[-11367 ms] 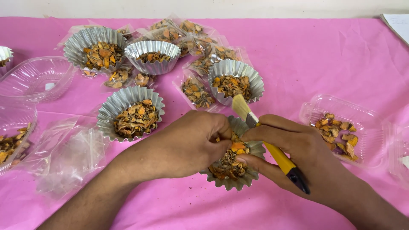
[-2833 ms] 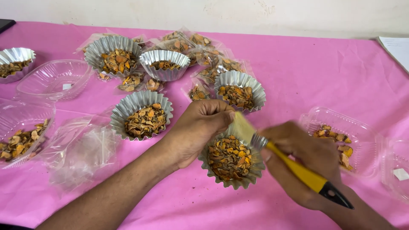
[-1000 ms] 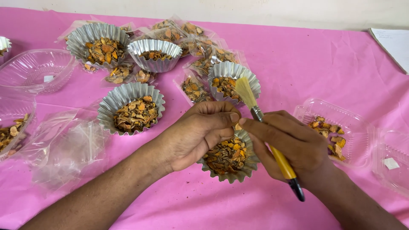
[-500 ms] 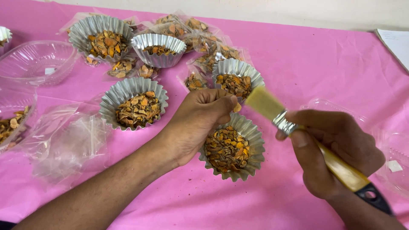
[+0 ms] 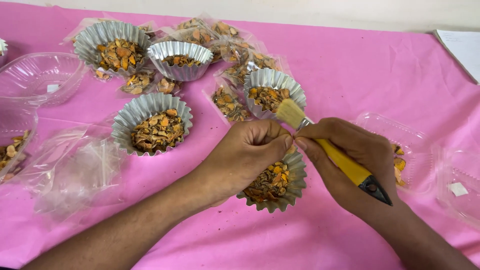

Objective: Brushing and sorting dried plant pieces in metal cupcake liners using a paintbrush.

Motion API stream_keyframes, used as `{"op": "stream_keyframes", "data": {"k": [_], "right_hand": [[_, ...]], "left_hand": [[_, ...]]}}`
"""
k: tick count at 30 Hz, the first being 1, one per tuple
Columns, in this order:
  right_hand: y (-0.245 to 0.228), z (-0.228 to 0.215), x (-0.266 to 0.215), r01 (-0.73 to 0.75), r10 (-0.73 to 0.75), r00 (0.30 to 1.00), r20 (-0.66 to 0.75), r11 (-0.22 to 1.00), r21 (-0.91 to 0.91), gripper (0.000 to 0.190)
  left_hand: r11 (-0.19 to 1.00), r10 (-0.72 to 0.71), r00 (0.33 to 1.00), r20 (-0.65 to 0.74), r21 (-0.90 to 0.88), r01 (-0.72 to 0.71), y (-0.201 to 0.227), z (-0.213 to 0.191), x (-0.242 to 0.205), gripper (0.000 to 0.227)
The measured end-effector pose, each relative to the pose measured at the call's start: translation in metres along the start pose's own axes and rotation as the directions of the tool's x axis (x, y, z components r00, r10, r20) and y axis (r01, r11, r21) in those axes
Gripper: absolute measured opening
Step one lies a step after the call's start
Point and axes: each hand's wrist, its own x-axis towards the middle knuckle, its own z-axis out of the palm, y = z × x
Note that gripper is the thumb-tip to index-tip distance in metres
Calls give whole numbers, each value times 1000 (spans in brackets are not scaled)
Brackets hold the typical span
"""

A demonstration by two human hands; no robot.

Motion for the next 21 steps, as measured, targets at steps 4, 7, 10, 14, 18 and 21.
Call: {"op": "stream_keyframes", "data": {"k": [4,7,10,14,18,21], "right_hand": [[0,-18,4,-92,85,992,90,993,76,3],[-6,-25,6,-246,246,967,67,969,-10,2],[-3,-21,8,86,-89,975,203,996,21,7],[11,-18,3,197,-192,972,136,980,-26,7],[10,-19,2,331,-328,943,56,941,-71,10],[5,-28,5,228,-227,971,75,974,-2,5]], "left_hand": [[996,11,999,47,87,-16,5,4,-1,40],[999,38,994,101,24,-41,2,8,-4,37],[999,-19,997,69,28,18,-7,9,0,36],[883,-100,987,124,-447,145,-13,8,1,23],[725,-97,979,182,-661,194,-15,1,3,9],[619,-124,967,223,-744,251,-15,-9,4,21]]}}
